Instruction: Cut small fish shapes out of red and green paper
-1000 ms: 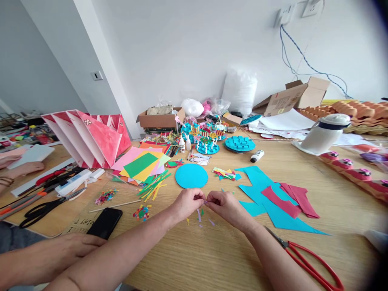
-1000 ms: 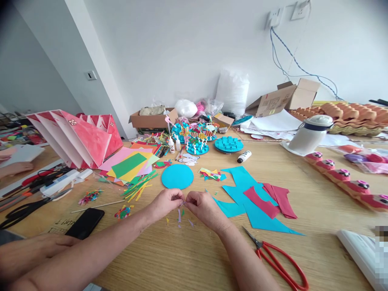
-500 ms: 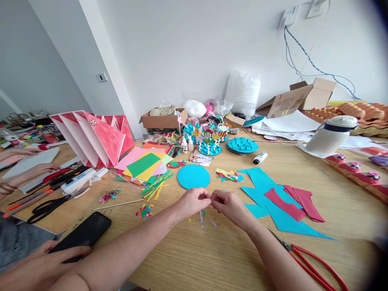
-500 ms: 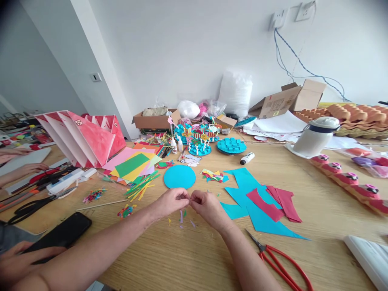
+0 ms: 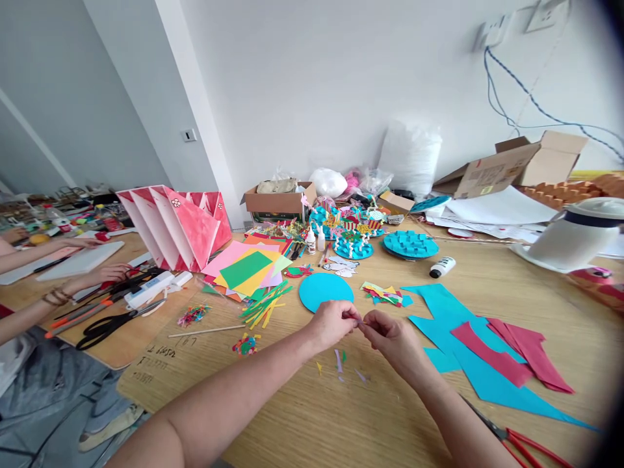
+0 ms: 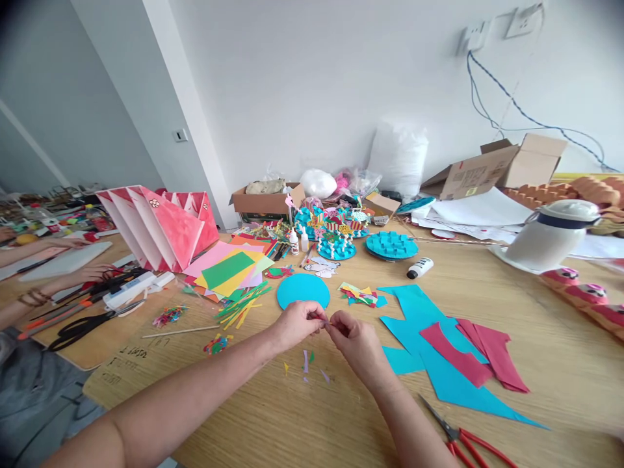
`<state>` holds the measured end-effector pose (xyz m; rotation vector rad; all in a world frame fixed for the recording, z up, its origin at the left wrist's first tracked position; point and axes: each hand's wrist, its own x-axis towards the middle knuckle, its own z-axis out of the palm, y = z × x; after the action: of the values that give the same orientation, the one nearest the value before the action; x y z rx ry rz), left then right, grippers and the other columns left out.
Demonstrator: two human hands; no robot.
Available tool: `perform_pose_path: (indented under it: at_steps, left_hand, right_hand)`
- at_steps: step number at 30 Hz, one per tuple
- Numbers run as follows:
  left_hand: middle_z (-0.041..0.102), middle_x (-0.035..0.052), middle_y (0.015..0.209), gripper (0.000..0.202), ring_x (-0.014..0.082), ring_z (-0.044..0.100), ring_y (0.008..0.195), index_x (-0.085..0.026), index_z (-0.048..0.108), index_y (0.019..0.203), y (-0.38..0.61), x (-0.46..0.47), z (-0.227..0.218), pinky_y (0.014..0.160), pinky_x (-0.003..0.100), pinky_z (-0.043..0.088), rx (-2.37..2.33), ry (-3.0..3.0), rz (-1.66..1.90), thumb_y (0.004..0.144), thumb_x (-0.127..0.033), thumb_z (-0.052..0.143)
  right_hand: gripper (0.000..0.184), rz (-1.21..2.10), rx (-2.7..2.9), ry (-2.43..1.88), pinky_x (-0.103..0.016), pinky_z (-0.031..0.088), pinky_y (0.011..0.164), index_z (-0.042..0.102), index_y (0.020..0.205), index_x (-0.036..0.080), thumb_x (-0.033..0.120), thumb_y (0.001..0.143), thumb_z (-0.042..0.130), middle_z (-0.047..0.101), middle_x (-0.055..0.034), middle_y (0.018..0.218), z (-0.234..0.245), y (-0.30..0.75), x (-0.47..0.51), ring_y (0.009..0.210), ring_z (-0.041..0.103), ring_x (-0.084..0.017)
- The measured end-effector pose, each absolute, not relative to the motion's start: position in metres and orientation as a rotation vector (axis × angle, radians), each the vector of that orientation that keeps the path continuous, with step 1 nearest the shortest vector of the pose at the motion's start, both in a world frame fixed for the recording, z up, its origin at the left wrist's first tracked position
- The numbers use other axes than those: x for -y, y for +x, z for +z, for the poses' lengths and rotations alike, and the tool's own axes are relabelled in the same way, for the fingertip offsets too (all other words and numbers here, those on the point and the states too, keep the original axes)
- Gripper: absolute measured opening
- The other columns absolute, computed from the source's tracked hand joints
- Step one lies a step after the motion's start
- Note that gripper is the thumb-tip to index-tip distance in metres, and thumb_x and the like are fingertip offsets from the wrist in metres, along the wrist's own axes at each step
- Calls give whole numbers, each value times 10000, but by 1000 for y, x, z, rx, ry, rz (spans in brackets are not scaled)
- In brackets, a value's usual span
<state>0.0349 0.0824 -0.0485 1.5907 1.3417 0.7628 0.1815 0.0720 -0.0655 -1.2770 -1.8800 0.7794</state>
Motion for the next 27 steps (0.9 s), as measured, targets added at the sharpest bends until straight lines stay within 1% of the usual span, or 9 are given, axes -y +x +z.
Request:
perform_pose_path:
  at_steps: [2, 5, 10, 12, 14, 16, 18, 23, 27]
  left_hand:
    - [541, -42, 574, 90, 81, 500, 520, -135, 610, 727, 37, -85, -49, 528, 194, 417, -1317, 1553, 765, 667, -147, 544]
    - [542, -41, 580, 77, 72, 510, 517, -127, 598, 733, 39, -89, -50, 529, 192, 432, -1274, 1518, 742, 682, -160, 549]
    - [529, -47, 566, 57, 56, 510, 511, -110, 590, 752, 40, -110, -45, 531, 181, 435, -1268, 1568, 648, 721, -111, 542]
    - [559, -25, 632, 86, 63, 533, 551, -105, 587, 822, 44, -125, -41, 560, 200, 457, -1299, 1619, 598, 777, -119, 516]
    - [602, 22, 795, 148, 103, 576, 669, -109, 576, 928, 52, -141, -38, 621, 262, 493, -1326, 1686, 522, 831, -199, 508]
    - [585, 67, 1005, 259, 161, 584, 833, -131, 543, 1049, 65, -159, -38, 709, 346, 506, -1348, 1763, 430, 847, -290, 506]
    - [551, 83, 1105, 311, 193, 566, 923, -146, 517, 1111, 80, -176, -40, 766, 390, 493, -1377, 1846, 353, 845, -306, 507]
    - [539, 83, 1136, 300, 199, 555, 951, -163, 523, 1112, 110, -209, -53, 795, 396, 483, -1450, 2052, 240, 851, -307, 494]
    - [540, 86, 1131, 305, 197, 556, 949, -160, 516, 1118, 119, -217, -65, 795, 401, 483, -1473, 2197, 193, 851, -306, 495]
  right_hand:
    - [226, 705, 1874, -1300, -205, 303, 416, 456, 553, 209, 330, 737, 506, 430, 52, 462, -65, 181, -72, 443, 409, -110]
    - [247, 651, 1872, -1333, -199, 312, 413, 449, 536, 207, 323, 748, 502, 449, 48, 462, -66, 182, -72, 446, 427, -110]
    - [262, 591, 1893, -1381, -191, 328, 405, 474, 574, 197, 290, 813, 419, 494, 41, 469, -67, 185, -73, 418, 470, -107]
    - [250, 526, 1916, -1393, -202, 321, 428, 469, 588, 197, 257, 821, 399, 497, 35, 479, -66, 186, -72, 434, 474, -114]
    - [237, 456, 1969, -1383, -217, 316, 465, 468, 595, 197, 232, 819, 401, 513, 23, 505, -63, 184, -69, 473, 487, -126]
    - [229, 403, 2049, -1358, -226, 313, 491, 482, 603, 196, 211, 819, 407, 545, 8, 541, -61, 182, -65, 509, 507, -136]
    - [225, 367, 2127, -1346, -228, 311, 498, 502, 613, 194, 186, 820, 412, 576, -4, 570, -59, 179, -62, 531, 534, -143]
    - [214, 300, 2233, -1408, -230, 346, 514, 552, 670, 180, 145, 841, 428, 631, -27, 638, -57, 180, -60, 595, 597, -164]
    - [196, 297, 2271, -1489, -259, 429, 557, 591, 740, 159, 155, 876, 450, 642, -25, 681, -58, 182, -63, 630, 611, -165]
